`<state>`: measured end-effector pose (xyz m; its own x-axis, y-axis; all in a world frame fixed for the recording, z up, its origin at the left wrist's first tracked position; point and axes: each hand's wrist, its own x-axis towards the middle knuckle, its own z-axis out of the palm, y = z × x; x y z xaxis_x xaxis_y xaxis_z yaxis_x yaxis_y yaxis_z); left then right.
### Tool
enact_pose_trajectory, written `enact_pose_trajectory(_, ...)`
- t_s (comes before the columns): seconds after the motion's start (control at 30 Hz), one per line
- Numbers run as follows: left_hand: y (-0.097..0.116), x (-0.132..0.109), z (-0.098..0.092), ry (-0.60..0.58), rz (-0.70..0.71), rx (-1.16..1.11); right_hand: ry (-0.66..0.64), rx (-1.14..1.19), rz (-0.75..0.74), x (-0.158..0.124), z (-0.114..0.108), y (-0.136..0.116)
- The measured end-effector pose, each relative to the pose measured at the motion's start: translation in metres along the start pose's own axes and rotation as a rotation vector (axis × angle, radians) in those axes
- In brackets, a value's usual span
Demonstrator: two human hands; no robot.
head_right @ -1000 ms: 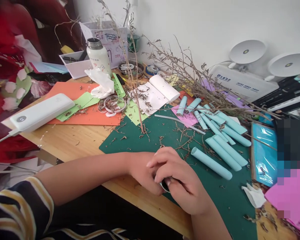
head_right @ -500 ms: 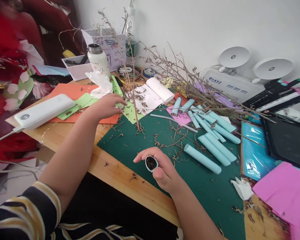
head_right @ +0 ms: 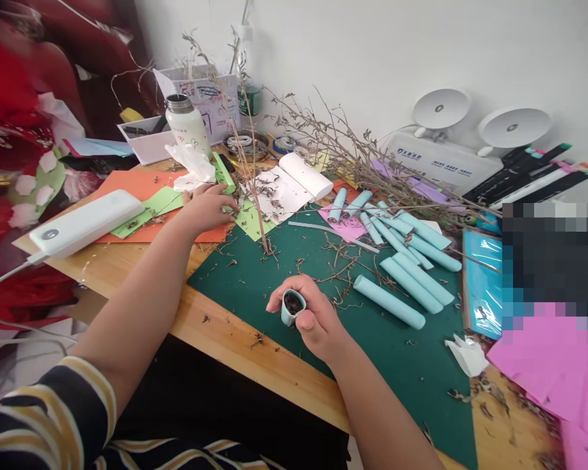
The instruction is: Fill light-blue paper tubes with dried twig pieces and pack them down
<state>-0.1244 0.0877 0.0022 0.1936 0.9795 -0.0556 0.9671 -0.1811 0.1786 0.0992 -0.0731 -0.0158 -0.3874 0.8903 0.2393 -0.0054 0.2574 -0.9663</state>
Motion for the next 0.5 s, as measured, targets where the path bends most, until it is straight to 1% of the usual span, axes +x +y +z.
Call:
enact_pose_trajectory(0.17, 0.0085, -0.0012, 0.0026, 0.032, -0.042, 0.023, -0.004, -0.028, -0.033, -0.0005, -0.0001, 0.0025)
enact_pose_trajectory(0.37, 0.0079, 0.0011, 0.0061, 0.048, -0.046, 0.019, -0.004, -0.007, -0.028, -0.0011, -0.0006, 0.0017)
enact_pose_trajectory(0.5, 0.0105, -0.0001, 0.0073, 0.068, -0.066, 0.066, -0.003, -0.021, -0.019, -0.0010, -0.0010, 0.0017)
